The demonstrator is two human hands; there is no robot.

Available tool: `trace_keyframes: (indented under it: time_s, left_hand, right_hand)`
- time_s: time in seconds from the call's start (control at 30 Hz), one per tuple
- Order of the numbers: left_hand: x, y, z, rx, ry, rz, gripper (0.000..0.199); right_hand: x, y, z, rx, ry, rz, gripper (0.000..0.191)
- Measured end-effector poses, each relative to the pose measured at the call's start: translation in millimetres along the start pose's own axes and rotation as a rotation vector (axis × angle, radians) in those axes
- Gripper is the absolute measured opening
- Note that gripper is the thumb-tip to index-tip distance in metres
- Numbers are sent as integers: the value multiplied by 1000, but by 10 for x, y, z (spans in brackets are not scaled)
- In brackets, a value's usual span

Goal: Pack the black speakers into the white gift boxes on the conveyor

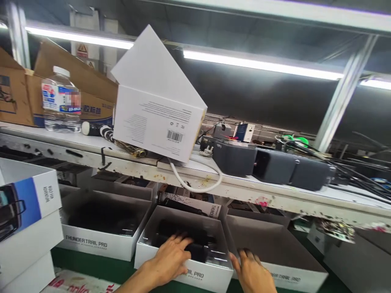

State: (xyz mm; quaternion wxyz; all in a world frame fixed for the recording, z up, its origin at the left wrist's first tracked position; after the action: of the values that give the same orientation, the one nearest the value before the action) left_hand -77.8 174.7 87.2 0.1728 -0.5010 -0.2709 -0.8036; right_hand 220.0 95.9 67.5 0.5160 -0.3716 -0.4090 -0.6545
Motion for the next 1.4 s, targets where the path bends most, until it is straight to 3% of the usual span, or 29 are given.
trace_keyframes:
  time_s: [0.1,0.3,0.47,0.73,1.07,1.23,1.4]
  left_hand:
    - [-87,-15,38,-17,18,-9,22]
    - [-199,-22,144,53,43,-5,27]
    - [-134,-60,181,95,44,5,25]
    - [35,31,215,115,23,83,30]
    - [45,11,215,83,8,189,32]
    - [50,39,112,81,4,226,42]
    - [103,241,132,108,80,180,45]
  right_hand:
    - [-105,103,-13,78,-18,-124,54]
    - [-26,114,1,-76,-49,-65,38]
    - [124,71,-57,-157,-82,-41,36]
    - [188,-86,-90,-180,-12,-107,38]
    - [328,-252,-54,-246,-36,13,40]
    - [533,-146,-270,-252,-19,65,49]
    - [812,-16,-679,-262,-44,53,51]
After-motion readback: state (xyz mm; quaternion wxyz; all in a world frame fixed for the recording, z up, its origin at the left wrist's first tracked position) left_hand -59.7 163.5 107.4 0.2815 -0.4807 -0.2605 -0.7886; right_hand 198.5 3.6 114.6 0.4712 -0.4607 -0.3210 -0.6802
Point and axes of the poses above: each hand's wrist, its own z-axis towards the middle knuckle, its own x-axis out of the back of the hand, y = z × x, the point moved 1 cm from there along z, towards the middle knuckle, and after that the axes turned 12 degrees about y, right-handed, at the moved point
